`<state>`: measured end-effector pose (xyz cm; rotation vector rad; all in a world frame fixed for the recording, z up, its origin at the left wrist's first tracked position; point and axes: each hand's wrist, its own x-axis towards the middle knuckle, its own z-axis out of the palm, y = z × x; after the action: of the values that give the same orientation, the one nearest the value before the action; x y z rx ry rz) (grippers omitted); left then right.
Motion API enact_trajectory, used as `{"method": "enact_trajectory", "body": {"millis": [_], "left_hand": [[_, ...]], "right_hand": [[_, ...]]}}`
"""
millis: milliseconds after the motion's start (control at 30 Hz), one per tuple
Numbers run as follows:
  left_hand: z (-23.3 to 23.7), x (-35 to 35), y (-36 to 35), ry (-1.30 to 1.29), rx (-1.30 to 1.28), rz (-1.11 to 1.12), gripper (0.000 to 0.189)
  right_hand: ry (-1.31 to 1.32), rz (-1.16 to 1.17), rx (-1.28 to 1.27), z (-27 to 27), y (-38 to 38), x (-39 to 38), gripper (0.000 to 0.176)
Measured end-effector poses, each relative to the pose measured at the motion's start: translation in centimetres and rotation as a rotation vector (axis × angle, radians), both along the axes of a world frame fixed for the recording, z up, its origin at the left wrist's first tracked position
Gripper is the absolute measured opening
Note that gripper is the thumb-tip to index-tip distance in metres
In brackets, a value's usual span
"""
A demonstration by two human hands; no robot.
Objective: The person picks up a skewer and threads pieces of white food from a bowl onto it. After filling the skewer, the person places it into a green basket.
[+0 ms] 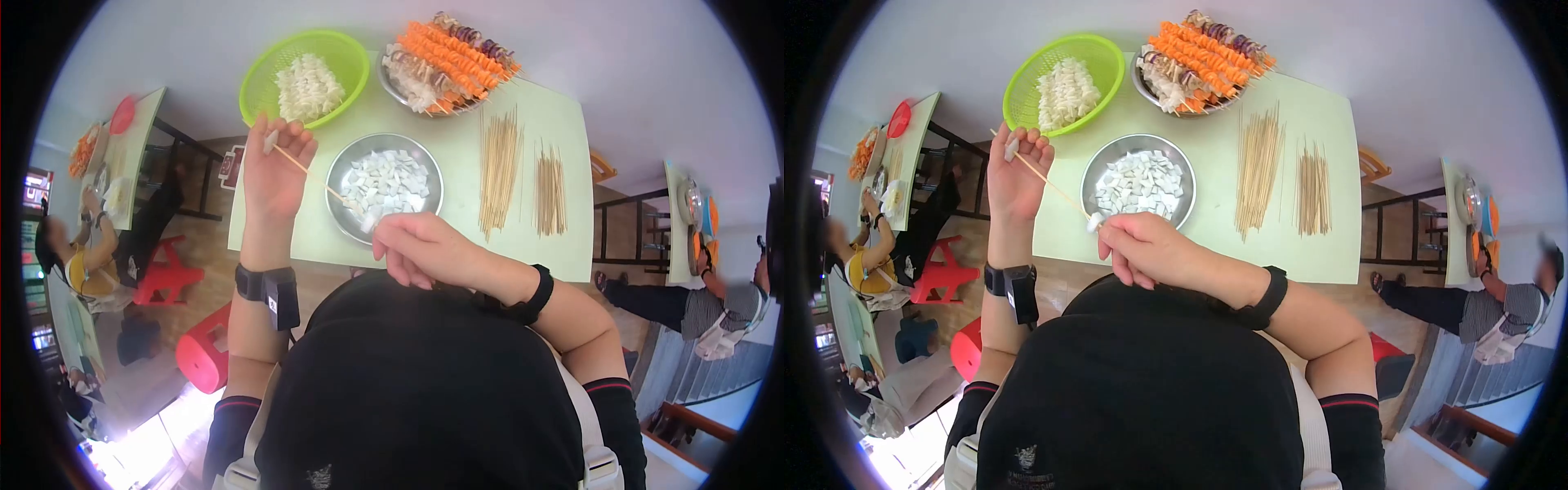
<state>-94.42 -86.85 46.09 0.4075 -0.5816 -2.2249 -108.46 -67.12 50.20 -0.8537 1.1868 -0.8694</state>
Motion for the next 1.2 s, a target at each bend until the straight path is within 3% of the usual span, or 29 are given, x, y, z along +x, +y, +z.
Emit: {"method": "enact_trajectory", "body": {"millis": [133, 233, 500, 600, 667, 800, 1200], "left_hand": [[0.0, -1.2, 0.5, 0.017, 0.068, 0.017, 0.016], [-0.2, -1.0, 1.0, 0.070, 0.055, 0.023, 0.014], [0.1, -0.2, 2.1, 0.046, 0.036, 0.151, 0.017], [-0.2, -0.5, 2.9, 0.102, 0.039, 0.145, 0.018], [-0.4, -1.9, 5.1, 0.048, 0.152, -0.024, 0.018], [-0.7, -2.4, 4.0, -0.016, 0.098, 0.078, 0.017], [1.1, -3.6, -1.2, 0.025, -0.056, 0.090, 0.015]], "right_hand": [[-0.175, 0.118, 0.071, -1.0, -0.1, 0.2, 0.030], [-0.217, 0.080, 0.032, -1.8, 0.3, 0.7, 0.029], [-0.204, 0.065, -0.019, -2.2, 0.4, 1.6, 0.027], [-0.196, 0.029, -0.046, -2.1, -0.3, 1.3, 0.028], [-0.196, -0.003, -0.057, -1.9, -1.2, 1.3, 0.028], [-0.149, -0.050, -0.065, -2.6, -3.0, -0.1, 0.031], [-0.229, -0.009, -0.121, -2.9, -8.4, -0.2, 0.029]]}}
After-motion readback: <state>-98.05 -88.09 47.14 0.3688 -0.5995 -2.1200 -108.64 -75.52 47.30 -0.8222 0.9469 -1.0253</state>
